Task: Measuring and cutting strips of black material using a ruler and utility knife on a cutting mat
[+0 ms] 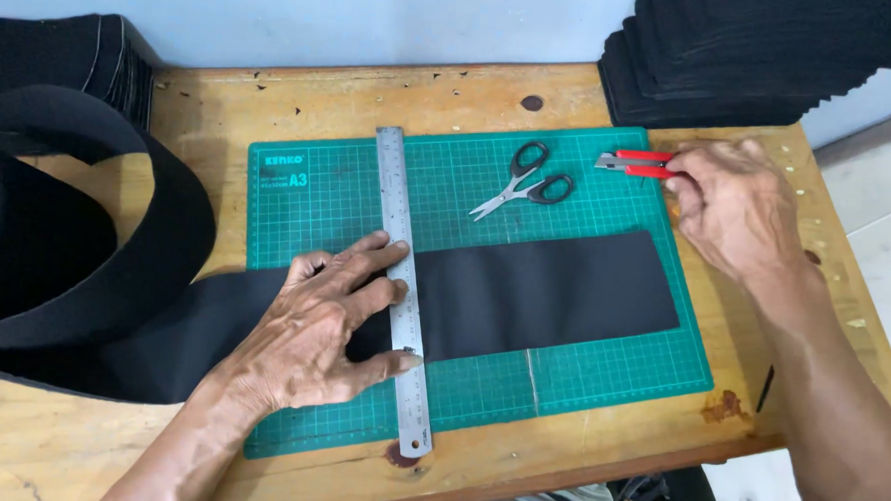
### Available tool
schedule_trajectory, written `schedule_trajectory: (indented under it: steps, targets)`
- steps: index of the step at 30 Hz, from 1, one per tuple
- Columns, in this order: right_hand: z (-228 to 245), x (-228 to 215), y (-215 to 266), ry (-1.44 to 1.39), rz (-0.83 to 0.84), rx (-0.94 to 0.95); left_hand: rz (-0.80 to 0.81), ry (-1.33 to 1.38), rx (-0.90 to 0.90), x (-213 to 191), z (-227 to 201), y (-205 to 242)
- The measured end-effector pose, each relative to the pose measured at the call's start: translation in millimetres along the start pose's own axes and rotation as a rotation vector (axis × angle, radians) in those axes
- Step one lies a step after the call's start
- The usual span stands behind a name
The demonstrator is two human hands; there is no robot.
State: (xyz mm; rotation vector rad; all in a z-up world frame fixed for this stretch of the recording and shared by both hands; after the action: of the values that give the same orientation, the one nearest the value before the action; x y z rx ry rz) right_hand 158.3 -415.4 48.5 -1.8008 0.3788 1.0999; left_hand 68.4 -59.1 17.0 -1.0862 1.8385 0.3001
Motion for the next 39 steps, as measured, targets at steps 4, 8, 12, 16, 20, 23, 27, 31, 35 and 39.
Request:
schedule_trajectory:
  steps: [4,8,12,16,20,23,27,31,35,39]
  targets:
    - [-27,40,-1,0.001,0.273,0.047,-0.004,0.014,-0.009,0,2,-3]
    - [-29,27,-9,0.196,0.383,0.088,-0.040,0.003,0.014,-2,-1,-2]
    - [-45,-25,11,-0.231,0.100,0.511,-0.041,0.010,0.014,-3,-2,-2]
    - [-74,-20,85,-1.374,-0.303,1.078,-0.039,-0.014,0.051,-5,-5,-2]
    - [-19,-37,98,-2.094,-0.635,1.195,-0.034,-0.024,0.084,-6,-8,0]
    - [45,-51,78,-2.334,-0.755,1.184,-0.047,-0.043,0.095,-5,-9,1]
    - [92,-53,69,-2.416,-0.847,1.236,-0.063,-0.051,0.110,-7,-9,2]
    - [126,-47,65,-2.607,-0.713,1.009,-0.037,-0.041,0.090,-6,-10,2]
    - [148,-51,52,-2.580,-0.593,0.964,-0.049,-0.046,0.100,-5,-10,3]
    - [148,-41,45,-2.282,-0.587,1.404,-0.054,-0.049,0.107,-7,-11,2]
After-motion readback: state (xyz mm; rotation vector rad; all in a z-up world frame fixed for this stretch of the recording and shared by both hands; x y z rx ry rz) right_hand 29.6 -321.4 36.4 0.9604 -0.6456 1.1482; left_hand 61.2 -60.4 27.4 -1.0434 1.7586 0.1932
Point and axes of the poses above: each hand's wrist, its own y-axis away from the middle knuckle, its own x-axis out of the palm, z = x × y, the point moved 9 cm from there along -y, towards the middle knuckle, and after that the axes turned 7 degrees about -z, right-handed, at the moved point
